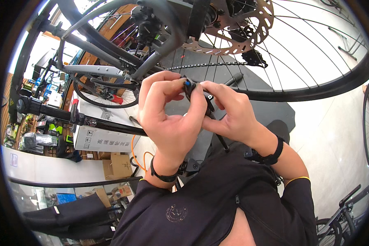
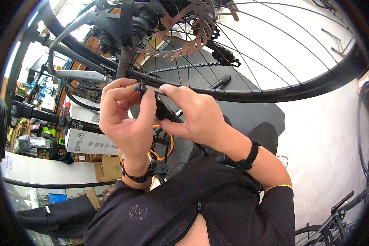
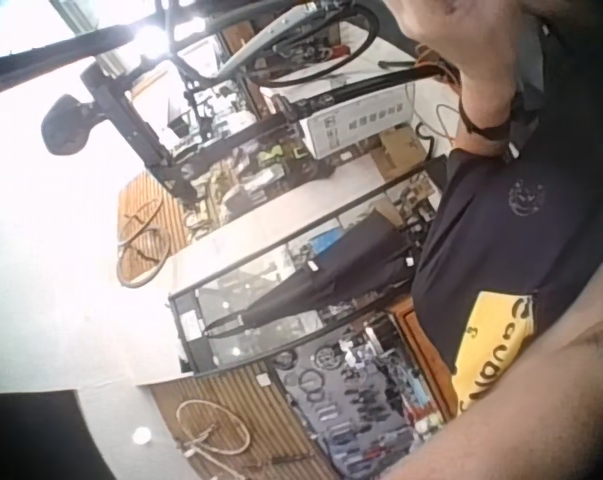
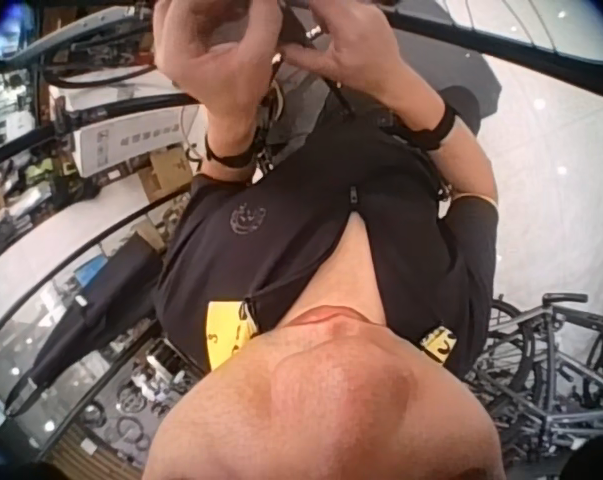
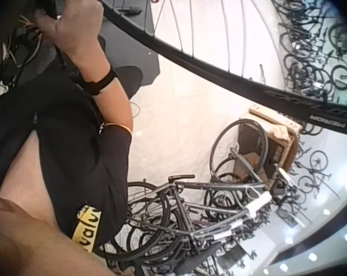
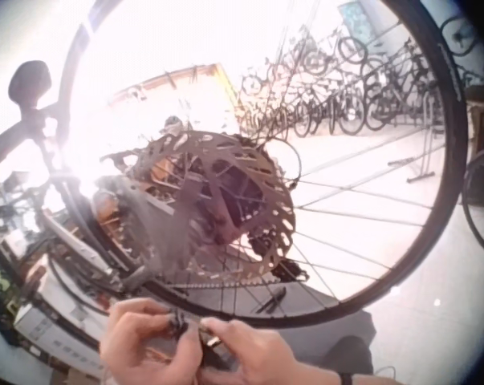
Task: The person installs a kickstand onto the rear chainstay of a bicycle by positioning the stand and using a hex key to tighten the mounting bolt.
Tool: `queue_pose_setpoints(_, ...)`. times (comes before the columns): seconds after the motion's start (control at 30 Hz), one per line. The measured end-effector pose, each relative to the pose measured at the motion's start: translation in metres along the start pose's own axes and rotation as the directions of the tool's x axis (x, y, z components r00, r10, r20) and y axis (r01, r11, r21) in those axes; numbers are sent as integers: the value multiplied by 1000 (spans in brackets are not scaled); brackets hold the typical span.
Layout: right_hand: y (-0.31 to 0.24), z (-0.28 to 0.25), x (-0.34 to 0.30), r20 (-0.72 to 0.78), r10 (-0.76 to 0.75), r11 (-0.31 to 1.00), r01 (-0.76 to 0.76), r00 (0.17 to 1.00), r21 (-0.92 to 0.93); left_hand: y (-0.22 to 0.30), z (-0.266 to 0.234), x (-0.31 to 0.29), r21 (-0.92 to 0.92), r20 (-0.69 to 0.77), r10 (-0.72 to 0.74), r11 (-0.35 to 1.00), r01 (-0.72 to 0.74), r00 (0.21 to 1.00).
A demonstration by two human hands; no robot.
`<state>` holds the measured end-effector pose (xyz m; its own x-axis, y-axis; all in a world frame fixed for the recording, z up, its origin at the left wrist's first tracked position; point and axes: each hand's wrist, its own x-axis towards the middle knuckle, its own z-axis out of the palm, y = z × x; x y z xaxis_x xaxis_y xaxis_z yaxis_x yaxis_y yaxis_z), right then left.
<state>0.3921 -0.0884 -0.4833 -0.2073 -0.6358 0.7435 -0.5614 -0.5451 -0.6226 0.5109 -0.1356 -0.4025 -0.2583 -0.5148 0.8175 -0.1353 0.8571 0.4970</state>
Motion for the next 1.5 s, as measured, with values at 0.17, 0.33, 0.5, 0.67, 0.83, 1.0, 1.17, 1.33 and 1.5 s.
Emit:
queue_pose_setpoints(0.17,-6,-9,1,45,-129,975,135,991,-176,-1,-13,-8,-193,92,-96,975,112,991)
queue_pose_setpoints(0.33,-5,-13,-2,129,-159,964,182,979,-194,-12,-34,-7,-242,372,-110,947,210,922)
queue_pose_setpoints(0.5,-5,-16,0,208,-163,976,189,964,-109,-29,-54,21,-377,739,18,839,392,673)
queue_pose_setpoints(0.67,1,-14,8,193,-99,994,88,976,67,-68,-43,27,-552,771,160,652,520,617)
queue_pose_setpoints(0.83,4,-8,4,141,176,909,-216,974,357,-72,-10,2,-662,741,21,192,724,671)
queue_pose_setpoints(1.0,13,4,16,122,237,798,-264,964,542,-76,4,0,-737,664,-49,120,665,746)
queue_pose_setpoints(1.17,12,15,23,248,355,601,-423,901,678,-81,0,6,-751,643,-149,71,657,751)
queue_pose_setpoints(1.33,16,14,13,282,298,505,-401,912,765,-65,-10,8,-672,669,-256,192,715,697)
queue_pose_setpoints(1.5,22,-1,7,475,222,546,-512,851,663,-56,-13,20,-646,687,-276,191,739,672)
